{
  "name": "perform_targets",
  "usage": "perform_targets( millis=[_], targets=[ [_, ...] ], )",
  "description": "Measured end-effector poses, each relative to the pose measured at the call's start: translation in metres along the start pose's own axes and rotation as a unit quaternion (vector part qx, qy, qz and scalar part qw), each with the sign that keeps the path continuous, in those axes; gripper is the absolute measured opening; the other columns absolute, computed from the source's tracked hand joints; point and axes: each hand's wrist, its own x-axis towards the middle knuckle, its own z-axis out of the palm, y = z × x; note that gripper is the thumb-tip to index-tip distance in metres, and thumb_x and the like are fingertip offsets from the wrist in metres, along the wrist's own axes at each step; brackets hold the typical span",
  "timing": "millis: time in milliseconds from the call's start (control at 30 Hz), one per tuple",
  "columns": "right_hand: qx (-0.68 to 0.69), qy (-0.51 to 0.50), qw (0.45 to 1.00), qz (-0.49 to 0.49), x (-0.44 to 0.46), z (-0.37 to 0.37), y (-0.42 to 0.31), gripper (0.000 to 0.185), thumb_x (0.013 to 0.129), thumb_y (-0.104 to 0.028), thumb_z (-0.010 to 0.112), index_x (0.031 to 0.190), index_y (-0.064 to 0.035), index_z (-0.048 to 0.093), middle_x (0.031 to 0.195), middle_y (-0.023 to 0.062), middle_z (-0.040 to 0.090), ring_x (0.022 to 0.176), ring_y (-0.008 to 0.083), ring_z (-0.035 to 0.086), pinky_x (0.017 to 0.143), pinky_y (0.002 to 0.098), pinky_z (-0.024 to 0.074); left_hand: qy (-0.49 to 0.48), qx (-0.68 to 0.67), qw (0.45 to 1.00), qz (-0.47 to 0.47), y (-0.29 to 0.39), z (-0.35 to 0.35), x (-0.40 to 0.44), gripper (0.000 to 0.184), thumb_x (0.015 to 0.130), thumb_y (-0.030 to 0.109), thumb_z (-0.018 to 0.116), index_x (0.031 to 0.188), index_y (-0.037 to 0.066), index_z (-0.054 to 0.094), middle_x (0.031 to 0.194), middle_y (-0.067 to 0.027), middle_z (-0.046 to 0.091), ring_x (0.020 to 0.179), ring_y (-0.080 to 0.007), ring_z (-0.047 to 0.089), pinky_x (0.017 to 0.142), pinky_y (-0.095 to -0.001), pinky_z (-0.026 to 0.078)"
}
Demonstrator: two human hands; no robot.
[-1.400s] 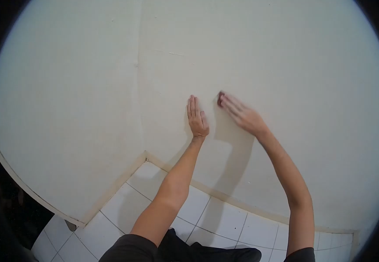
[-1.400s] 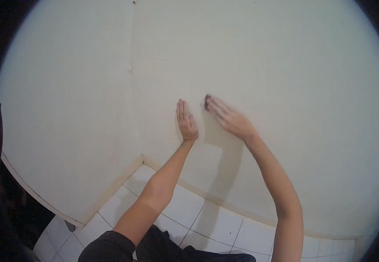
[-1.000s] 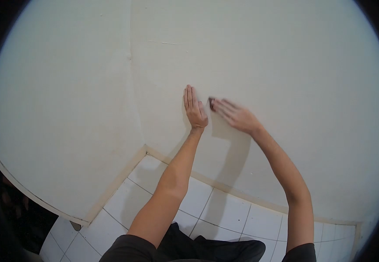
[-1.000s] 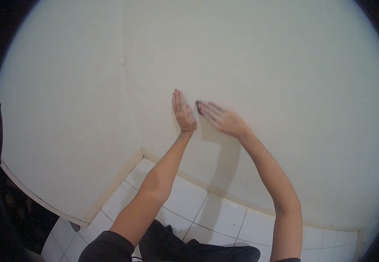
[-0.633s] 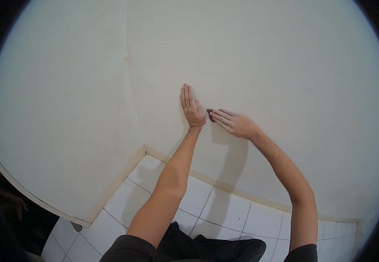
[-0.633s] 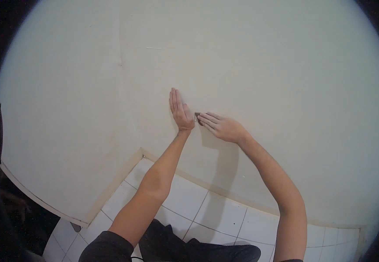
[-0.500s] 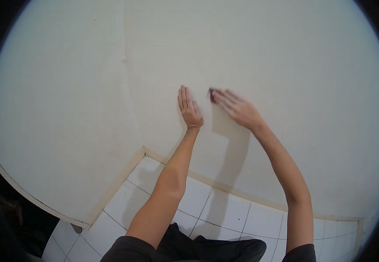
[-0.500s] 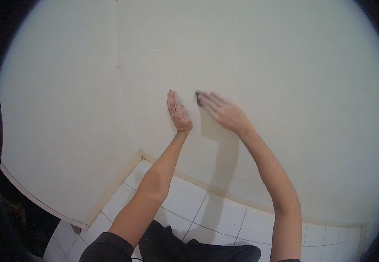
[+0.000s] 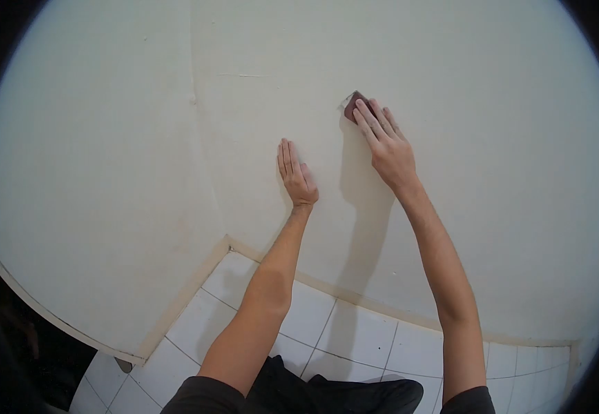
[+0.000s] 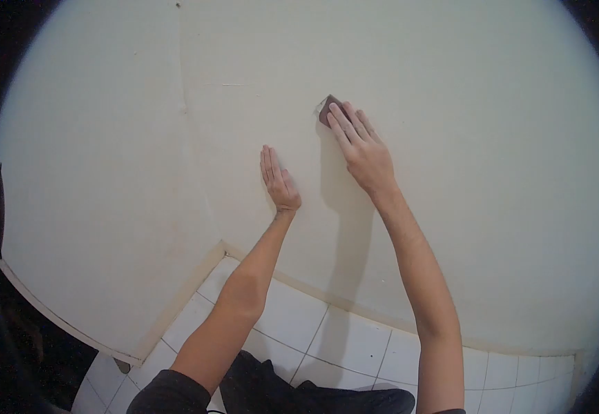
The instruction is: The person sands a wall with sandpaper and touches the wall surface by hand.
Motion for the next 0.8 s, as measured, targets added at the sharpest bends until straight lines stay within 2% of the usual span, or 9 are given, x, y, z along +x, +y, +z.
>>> perform_targets(
  millis=[33, 133, 233, 400, 533, 633, 733, 800],
  targets=[
    [-0.021, 0.006, 1.000, 0.020, 0.001, -0.002, 0.001, 0.058, 0.091, -0.007, 0.053, 0.149, -0.0030, 0.051, 0.159, 0.0115, 0.047, 0.147, 0.0252, 0.045, 0.123, 0.0397, 0.0378, 0.001, -0.001, 1.000, 0.000, 0.000, 0.000, 0.000, 0.059, 0.101, 0.013, 0.035, 0.156, -0.008, 0.034, 0.165, -0.0232, 0.033, 0.154, -0.0408, 0.027, 0.127, -0.0504, 0.021],
    [0.100, -0.060, 0.991, -0.066, -0.033, 0.027, -0.023, 0.057, 0.092, -0.010, 0.052, 0.149, -0.0019, 0.050, 0.160, 0.0102, 0.047, 0.148, 0.0245, 0.044, 0.124, 0.0394, 0.0363, 0.006, -0.005, 1.000, 0.000, 0.000, 0.000, -0.002, 0.060, 0.099, 0.012, 0.037, 0.156, -0.007, 0.035, 0.165, -0.0229, 0.034, 0.154, -0.0401, 0.029, 0.126, -0.0509, 0.021],
    [0.037, -0.105, 0.987, -0.118, -0.052, 0.024, -0.040, 0.056, 0.093, -0.012, 0.052, 0.148, 0.0001, 0.051, 0.160, 0.0095, 0.047, 0.148, 0.0241, 0.044, 0.124, 0.0389, 0.0353, 0.010, -0.009, 1.000, 0.001, -0.001, 0.001, -0.002, 0.060, 0.098, 0.012, 0.038, 0.156, -0.007, 0.036, 0.165, -0.0229, 0.034, 0.154, -0.0401, 0.029, 0.126, -0.0512, 0.021],
    [-0.024, 0.006, 0.998, 0.055, -0.010, -0.002, -0.015, 0.061, 0.089, -0.009, 0.056, 0.149, 0.0017, 0.050, 0.159, 0.0108, 0.047, 0.148, 0.0263, 0.043, 0.125, 0.0396, 0.0348, 0.012, -0.011, 1.000, 0.008, 0.000, 0.000, -0.001, 0.060, 0.098, 0.012, 0.038, 0.155, -0.008, 0.037, 0.164, -0.0238, 0.034, 0.153, -0.0409, 0.029, 0.126, -0.0512, 0.021],
    [0.022, -0.030, 0.999, -0.034, -0.018, 0.024, -0.032, 0.061, 0.089, -0.008, 0.055, 0.149, 0.0017, 0.050, 0.160, 0.0119, 0.047, 0.148, 0.0270, 0.044, 0.124, 0.0399, 0.0362, 0.005, -0.010, 1.000, 0.006, 0.001, -0.002, -0.002, 0.061, 0.099, 0.011, 0.037, 0.156, -0.008, 0.035, 0.165, -0.0228, 0.032, 0.154, -0.0406, 0.027, 0.127, -0.0510, 0.020],
    [0.017, -0.016, 0.999, 0.031, -0.023, 0.014, -0.021, 0.063, 0.088, -0.002, 0.054, 0.150, 0.0025, 0.047, 0.160, 0.0135, 0.045, 0.149, 0.0272, 0.042, 0.125, 0.0409, 0.0354, 0.010, -0.013, 1.000, 0.008, 0.000, 0.000, -0.001, 0.061, 0.098, 0.011, 0.038, 0.155, -0.008, 0.036, 0.165, -0.0237, 0.033, 0.154, -0.0406, 0.028, 0.127, -0.0510, 0.020],
    [-0.058, -0.006, 0.995, 0.076, -0.021, 0.005, -0.021, 0.060, 0.090, -0.010, 0.055, 0.149, 0.0012, 0.050, 0.159, 0.0108, 0.048, 0.148, 0.0246, 0.044, 0.124, 0.0383, 0.0361, 0.012, -0.011, 1.000, 0.002, 0.000, 0.000, -0.002, 0.061, 0.097, 0.011, 0.038, 0.155, -0.008, 0.037, 0.164, -0.0245, 0.035, 0.153, -0.0410, 0.030, 0.126, -0.0511, 0.021],
    [-0.016, -0.035, 0.999, -0.013, -0.026, 0.018, -0.027, 0.060, 0.091, -0.010, 0.055, 0.149, 0.0014, 0.050, 0.160, 0.0103, 0.047, 0.148, 0.0243, 0.044, 0.123, 0.0382, 0.0366, 0.010, -0.007, 1.000, 0.001, 0.000, -0.001, -0.003, 0.061, 0.097, 0.011, 0.038, 0.155, -0.008, 0.037, 0.164, -0.0245, 0.035, 0.153, -0.0412, 0.030, 0.126, -0.0512, 0.022]
  ],
)
